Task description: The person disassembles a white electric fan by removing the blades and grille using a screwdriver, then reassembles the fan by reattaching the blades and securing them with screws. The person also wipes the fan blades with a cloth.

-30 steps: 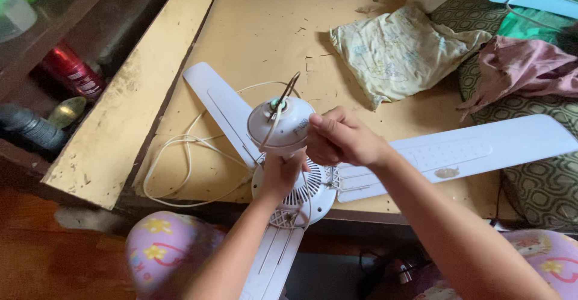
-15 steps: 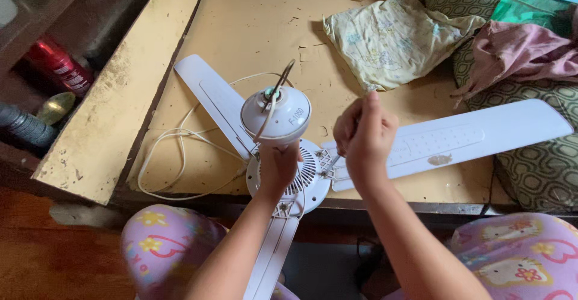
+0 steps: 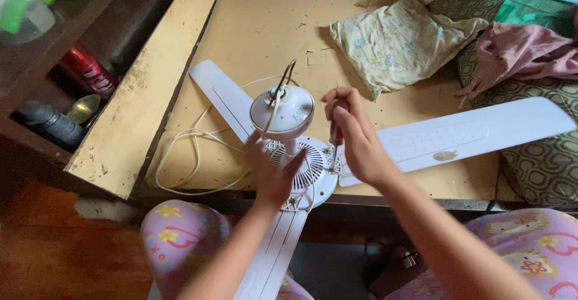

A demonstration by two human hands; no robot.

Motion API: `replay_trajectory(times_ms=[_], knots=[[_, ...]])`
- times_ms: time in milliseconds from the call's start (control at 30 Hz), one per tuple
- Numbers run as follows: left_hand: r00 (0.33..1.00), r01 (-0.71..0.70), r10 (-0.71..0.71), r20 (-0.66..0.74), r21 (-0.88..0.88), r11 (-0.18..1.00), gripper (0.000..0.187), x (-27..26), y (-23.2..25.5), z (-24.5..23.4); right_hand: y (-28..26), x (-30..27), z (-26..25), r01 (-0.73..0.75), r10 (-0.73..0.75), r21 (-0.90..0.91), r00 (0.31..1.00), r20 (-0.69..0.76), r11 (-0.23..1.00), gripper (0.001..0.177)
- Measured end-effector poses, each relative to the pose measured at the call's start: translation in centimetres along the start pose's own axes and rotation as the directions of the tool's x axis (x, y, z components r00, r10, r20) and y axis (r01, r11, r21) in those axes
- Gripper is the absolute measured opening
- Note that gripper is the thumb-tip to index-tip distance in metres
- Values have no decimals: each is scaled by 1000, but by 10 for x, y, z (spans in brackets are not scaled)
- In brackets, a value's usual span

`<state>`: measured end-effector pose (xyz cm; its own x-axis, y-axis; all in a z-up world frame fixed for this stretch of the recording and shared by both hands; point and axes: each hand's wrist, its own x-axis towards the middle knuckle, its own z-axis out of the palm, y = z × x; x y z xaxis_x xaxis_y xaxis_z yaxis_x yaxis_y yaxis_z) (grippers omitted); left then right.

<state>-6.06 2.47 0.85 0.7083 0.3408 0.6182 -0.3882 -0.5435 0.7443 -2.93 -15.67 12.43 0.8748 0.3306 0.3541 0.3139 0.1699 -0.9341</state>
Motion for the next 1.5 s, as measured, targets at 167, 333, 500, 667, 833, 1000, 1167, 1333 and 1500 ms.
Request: replay_trajectory(times_ms=[167, 333, 500, 667, 833, 1000, 1167, 1333, 1500], knots=[[974, -103, 126, 187, -130, 986, 45, -31, 65, -38, -25, 11, -35, -15, 94, -231, 937, 336, 973, 24], [953, -165, 209, 221, -202, 965, 80, -5, 109, 11, -32, 21, -38, -75, 149, -245, 942, 300, 967, 28], [973, 127, -81, 215, -211, 969, 44, 10, 113, 43, -27, 7, -21, -58, 67, -346, 998, 13, 937, 27], [974, 1, 46, 223, -207, 978, 20, 14, 99, 46, -38, 3, -38, 196, -67, -489, 961, 268, 850, 32], [921, 106, -3, 390, -243, 964, 26, 28, 96, 43, -45, 19, -64, 73, 64, -235, 848, 527, 969, 54], [858, 183, -41, 511, -231, 956, 30, 34, 104, 40, -35, 17, -66, -117, 204, -197, 834, 513, 973, 54], [969, -78, 99, 228, -101, 992, 25, 20, 112, 43, -26, 4, -46, 165, -46, -307, 932, 359, 937, 33], [945, 160, -70, 319, -266, 951, 17, 17, 106, 53, -19, -20, -22, 132, -149, -540, 989, 13, 831, 28], [855, 224, -49, 517, -281, 933, 20, 31, 98, 51, -24, -21, -16, 110, -258, -595, 951, -170, 796, 27]])
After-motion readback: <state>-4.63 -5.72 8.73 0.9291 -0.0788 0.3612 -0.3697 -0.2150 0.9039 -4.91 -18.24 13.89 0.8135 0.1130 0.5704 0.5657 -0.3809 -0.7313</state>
